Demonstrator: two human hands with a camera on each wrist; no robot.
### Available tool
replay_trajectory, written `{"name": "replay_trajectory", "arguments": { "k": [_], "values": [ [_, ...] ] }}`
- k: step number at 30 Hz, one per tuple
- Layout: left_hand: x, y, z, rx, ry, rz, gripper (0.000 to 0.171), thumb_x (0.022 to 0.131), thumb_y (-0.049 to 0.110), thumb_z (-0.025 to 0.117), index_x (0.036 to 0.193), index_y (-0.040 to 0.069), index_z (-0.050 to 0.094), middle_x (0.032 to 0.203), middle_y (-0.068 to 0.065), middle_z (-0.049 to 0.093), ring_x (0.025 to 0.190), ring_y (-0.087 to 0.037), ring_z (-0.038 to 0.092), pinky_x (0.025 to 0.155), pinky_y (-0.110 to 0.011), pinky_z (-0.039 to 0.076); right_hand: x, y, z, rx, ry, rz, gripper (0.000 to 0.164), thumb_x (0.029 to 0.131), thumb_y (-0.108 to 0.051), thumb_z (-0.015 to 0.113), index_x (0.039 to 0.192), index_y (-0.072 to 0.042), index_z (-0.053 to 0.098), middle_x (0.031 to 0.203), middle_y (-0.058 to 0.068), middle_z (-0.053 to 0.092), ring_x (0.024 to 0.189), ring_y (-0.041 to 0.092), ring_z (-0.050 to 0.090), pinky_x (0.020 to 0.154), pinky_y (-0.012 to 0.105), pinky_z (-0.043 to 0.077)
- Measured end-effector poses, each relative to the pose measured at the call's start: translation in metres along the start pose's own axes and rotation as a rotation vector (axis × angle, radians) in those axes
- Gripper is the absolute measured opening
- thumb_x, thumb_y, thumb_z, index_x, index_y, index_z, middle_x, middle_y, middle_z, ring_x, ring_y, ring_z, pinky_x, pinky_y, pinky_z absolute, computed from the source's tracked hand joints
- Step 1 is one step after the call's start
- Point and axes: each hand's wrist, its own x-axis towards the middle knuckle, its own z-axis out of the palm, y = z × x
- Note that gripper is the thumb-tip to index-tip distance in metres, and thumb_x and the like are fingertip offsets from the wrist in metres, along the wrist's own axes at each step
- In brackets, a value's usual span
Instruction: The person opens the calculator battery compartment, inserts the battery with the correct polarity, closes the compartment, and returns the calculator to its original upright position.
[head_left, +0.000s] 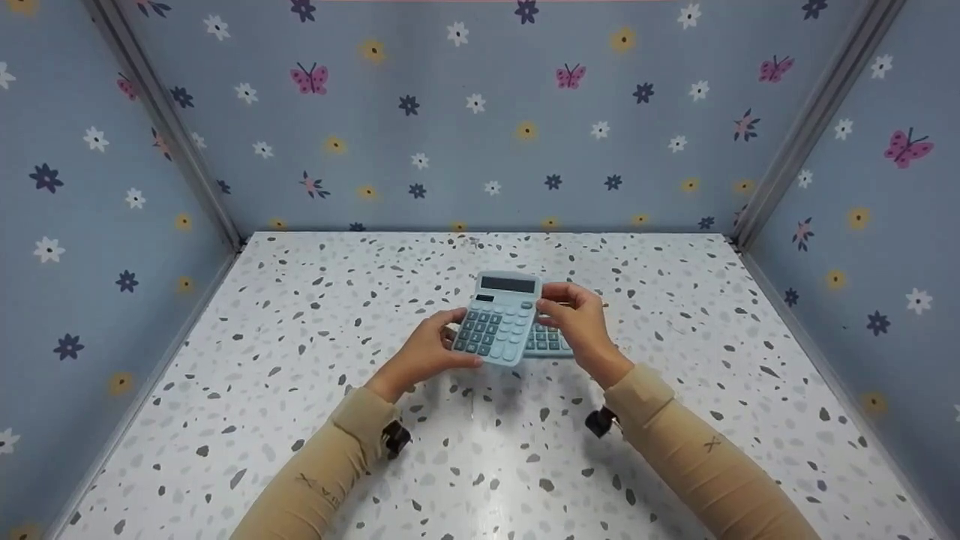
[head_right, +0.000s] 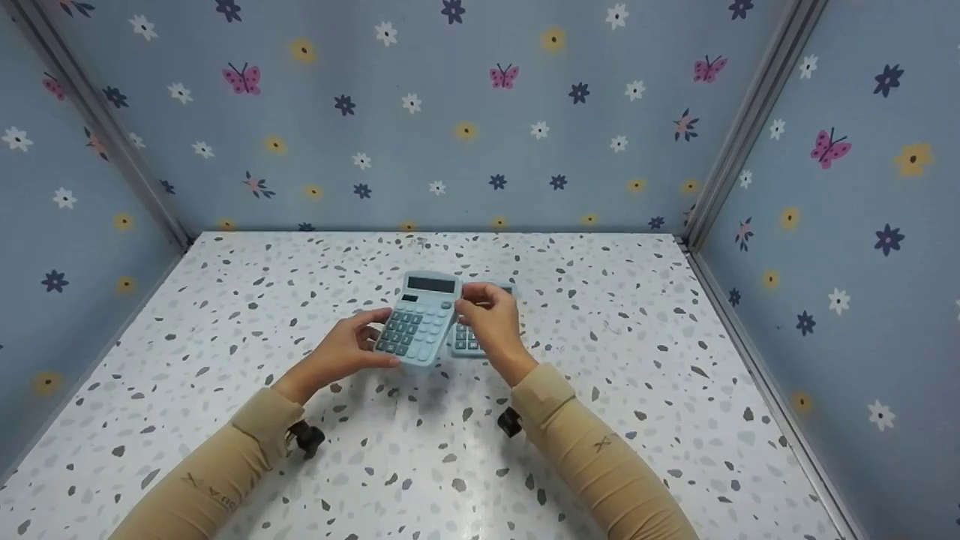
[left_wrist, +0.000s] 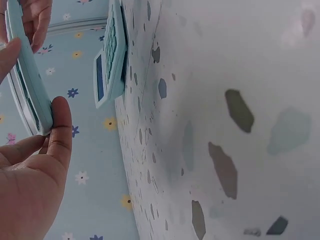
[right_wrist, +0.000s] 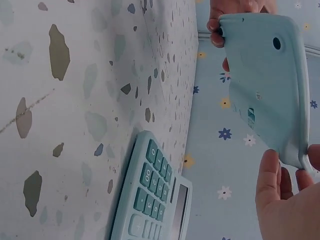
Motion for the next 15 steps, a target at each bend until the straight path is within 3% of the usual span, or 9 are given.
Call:
{"name": "replay_trajectory", "arguments": {
  "k": [9, 15],
  "values": [
    [0.002, 0.005, -0.006, 0.042, 0.05, 0.009, 0.104, 0.079, 0.016, 0.097, 0.165, 0.001, 0.041, 0.152, -0.013, 0.056, 0.111, -0.023, 0.061, 0.091, -0.03, 0.057, 0.003, -0.002, 0.008, -0.007, -0.014, -0.021, 0.043, 0.098, 0.003, 0.07, 0.14, 0.001, 0.067, 0.124, 0.02, 0.068, 0.095, 0.019, 0.075, 0.087, 0.034, 0.068],
    [0.001, 0.008, -0.008, 0.054, 0.092, 0.005, 0.104, 0.079, 0.019, 0.098, 0.165, 0.001, 0.042, 0.149, -0.014, 0.056, 0.111, -0.025, 0.061, 0.088, -0.032, 0.058, 0.006, -0.002, 0.016, 0.012, 0.026, -0.026, 0.03, 0.098, 0.004, 0.072, 0.128, 0.006, 0.071, 0.121, 0.02, 0.073, 0.095, 0.016, 0.076, 0.089, 0.029, 0.067]
  ]
}}
